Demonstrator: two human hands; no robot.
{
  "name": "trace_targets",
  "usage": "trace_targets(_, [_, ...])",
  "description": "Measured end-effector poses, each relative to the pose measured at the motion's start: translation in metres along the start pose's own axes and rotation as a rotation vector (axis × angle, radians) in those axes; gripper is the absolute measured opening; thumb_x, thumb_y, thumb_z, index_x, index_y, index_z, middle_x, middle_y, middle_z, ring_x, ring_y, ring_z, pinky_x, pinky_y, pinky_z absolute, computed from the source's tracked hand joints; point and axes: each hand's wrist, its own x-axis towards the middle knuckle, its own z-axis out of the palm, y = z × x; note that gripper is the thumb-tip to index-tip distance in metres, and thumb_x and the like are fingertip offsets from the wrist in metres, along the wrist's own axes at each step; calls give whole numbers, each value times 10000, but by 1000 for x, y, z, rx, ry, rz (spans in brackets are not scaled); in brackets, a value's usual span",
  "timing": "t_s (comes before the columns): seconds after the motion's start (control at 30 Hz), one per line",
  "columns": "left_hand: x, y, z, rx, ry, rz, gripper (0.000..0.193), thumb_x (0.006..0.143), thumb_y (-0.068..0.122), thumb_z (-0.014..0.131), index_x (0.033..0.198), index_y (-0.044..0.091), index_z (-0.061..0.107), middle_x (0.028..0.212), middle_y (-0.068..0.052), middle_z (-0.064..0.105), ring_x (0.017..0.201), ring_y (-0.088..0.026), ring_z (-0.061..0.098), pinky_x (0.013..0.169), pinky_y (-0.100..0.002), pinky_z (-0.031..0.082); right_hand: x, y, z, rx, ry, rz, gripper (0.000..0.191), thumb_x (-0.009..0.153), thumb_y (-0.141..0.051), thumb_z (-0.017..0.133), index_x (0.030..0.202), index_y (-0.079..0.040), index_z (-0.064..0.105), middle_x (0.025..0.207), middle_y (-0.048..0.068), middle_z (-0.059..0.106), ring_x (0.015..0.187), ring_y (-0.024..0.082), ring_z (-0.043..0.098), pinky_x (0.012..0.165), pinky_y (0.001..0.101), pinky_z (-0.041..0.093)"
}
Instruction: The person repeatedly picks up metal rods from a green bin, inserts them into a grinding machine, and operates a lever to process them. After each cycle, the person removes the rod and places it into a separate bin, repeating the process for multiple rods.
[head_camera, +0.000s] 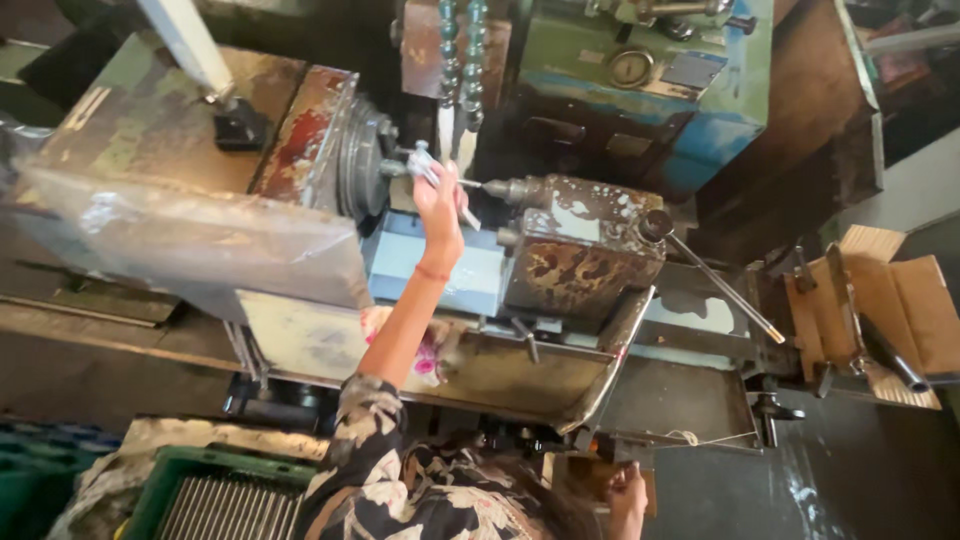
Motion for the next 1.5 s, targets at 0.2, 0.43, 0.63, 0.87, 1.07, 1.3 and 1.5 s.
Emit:
trace_targets(0.2, [-101, 71, -54, 389, -107, -135, 236, 1005, 206, 683, 818, 139, 555, 651, 91, 480, 523, -7, 400, 450, -215, 292, -25, 6, -5, 223, -172, -3, 231, 1057, -269, 629, 854, -189, 556, 703, -62, 518, 584, 85, 415, 520, 250, 322])
trace_targets(0.43, [-184, 118, -142, 607, -33, -189, 143, 957, 208, 701, 865, 105, 667, 672, 110, 479, 561, 7, 370, 477, -220, 259, -49, 22, -25, 160, -177, -87, 206, 1058, -172, 674, 894, -162, 549, 798, -25, 578, 662, 93, 497, 568, 248, 382])
trace_targets(0.63, [-222, 125, -211, 778, 67, -165, 332, 1005, 239, 751, 780, 31, 622, 650, 80, 441, 577, -46, 346, 491, -276, 249, -50, 17, -28, 99, -218, -322, 219, 1058, -89, 712, 929, -140, 542, 879, 7, 630, 728, 99, 566, 609, 247, 433])
trace_targets(0.87, [-265, 151, -240, 1182, 71, 121, 297, 908, 255, 783, 761, 33, 651, 594, 48, 558, 520, -80, 487, 510, -275, 410, -113, -32, 135, -537, -645, -942, 178, 1010, -235, 740, 1063, -70, 699, 884, -14, 645, 775, 73, 548, 676, 227, 457])
trace_targets(1.07, [-301, 151, -257, 738, 115, 65, 382, 1041, 273, 701, 755, 60, 563, 669, 34, 489, 605, -79, 400, 522, -277, 330, -146, -42, 245, -1482, -357, -1397, 496, 913, -572, 725, 901, -79, 781, 883, 229, 729, 845, 453, 696, 739, 526, 549])
trace_targets(1.3, [-324, 181, -268, 181, 270, -129, 255, 1016, 190, 515, 825, 48, 608, 785, -22, 617, 613, -106, 449, 566, -266, 347, -156, -35, 195, -819, -678, -1025, 450, 1075, -456, 696, 924, -35, 745, 740, 95, 620, 679, 245, 610, 615, 379, 459])
trace_targets(1.5, [-337, 182, -260, -100, 279, -215, 131, 903, 31, 589, 1012, 97, 617, 743, -85, 623, 646, -155, 557, 617, -276, 424, -230, 73, 120, -822, -1083, -431, 246, 1002, -266, 624, 1051, -36, 695, 809, 22, 705, 589, 96, 656, 469, 229, 393])
